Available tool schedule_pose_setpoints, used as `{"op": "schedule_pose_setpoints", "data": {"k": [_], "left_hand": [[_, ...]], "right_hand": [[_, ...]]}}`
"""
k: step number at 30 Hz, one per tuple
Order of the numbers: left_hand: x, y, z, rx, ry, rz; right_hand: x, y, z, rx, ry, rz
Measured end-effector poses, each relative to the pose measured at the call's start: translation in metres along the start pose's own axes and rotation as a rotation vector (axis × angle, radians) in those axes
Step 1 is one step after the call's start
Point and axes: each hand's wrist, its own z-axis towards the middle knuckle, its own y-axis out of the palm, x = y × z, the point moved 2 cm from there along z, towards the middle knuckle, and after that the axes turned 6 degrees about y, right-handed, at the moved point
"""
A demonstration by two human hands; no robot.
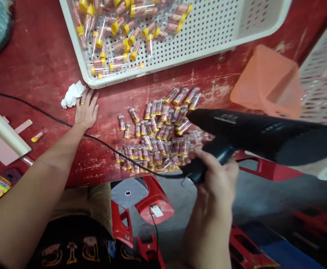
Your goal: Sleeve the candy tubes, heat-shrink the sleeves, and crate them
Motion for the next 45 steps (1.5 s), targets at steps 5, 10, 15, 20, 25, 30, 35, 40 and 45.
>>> {"op": "schedule_pose_setpoints", "data": {"k": [5, 10, 15, 20, 25, 30, 35, 40, 45], "left_hand": [[0.0, 0.003, 0.001, -0.019, -0.003, 0.031], [-0.009, 0.003, 0.0, 0.015, 0.039, 0.073], [0.008, -0.004, -0.006, 0.117, 0.052, 0.1], [0.111, 0.046, 0.015, -0.056, 0.61, 0.048], [0.182, 0.121, 0.048, -0.433, 0.939, 0.079], [0.173, 0.125, 0.067, -0.584, 0.963, 0.176], [0.188, 0.123, 0.08, -0.549, 1.034, 0.148], [0.217, 0.162, 0.082, -0.633, 1.211, 0.005], [0.197, 0.155, 0.09, -0.791, 1.147, 0.136]], "right_hand": [[0.001, -0.022, -0.045, -0.038, 0.133, -0.08], [0.015, -0.031, -0.076, -0.118, 0.184, 0.0], [0.03, -0.054, -0.096, -0.02, 0.122, 0.17], [0.034, -0.078, -0.092, -0.029, 0.1, 0.227], [0.037, -0.084, -0.068, -0.163, 0.157, 0.196], [0.035, -0.097, -0.053, -0.19, 0.199, 0.163], [0.026, -0.11, -0.048, -0.17, 0.187, 0.231], [0.018, -0.11, -0.039, -0.15, 0.157, 0.265], [0.018, -0.104, -0.029, -0.203, 0.172, 0.266]]}}
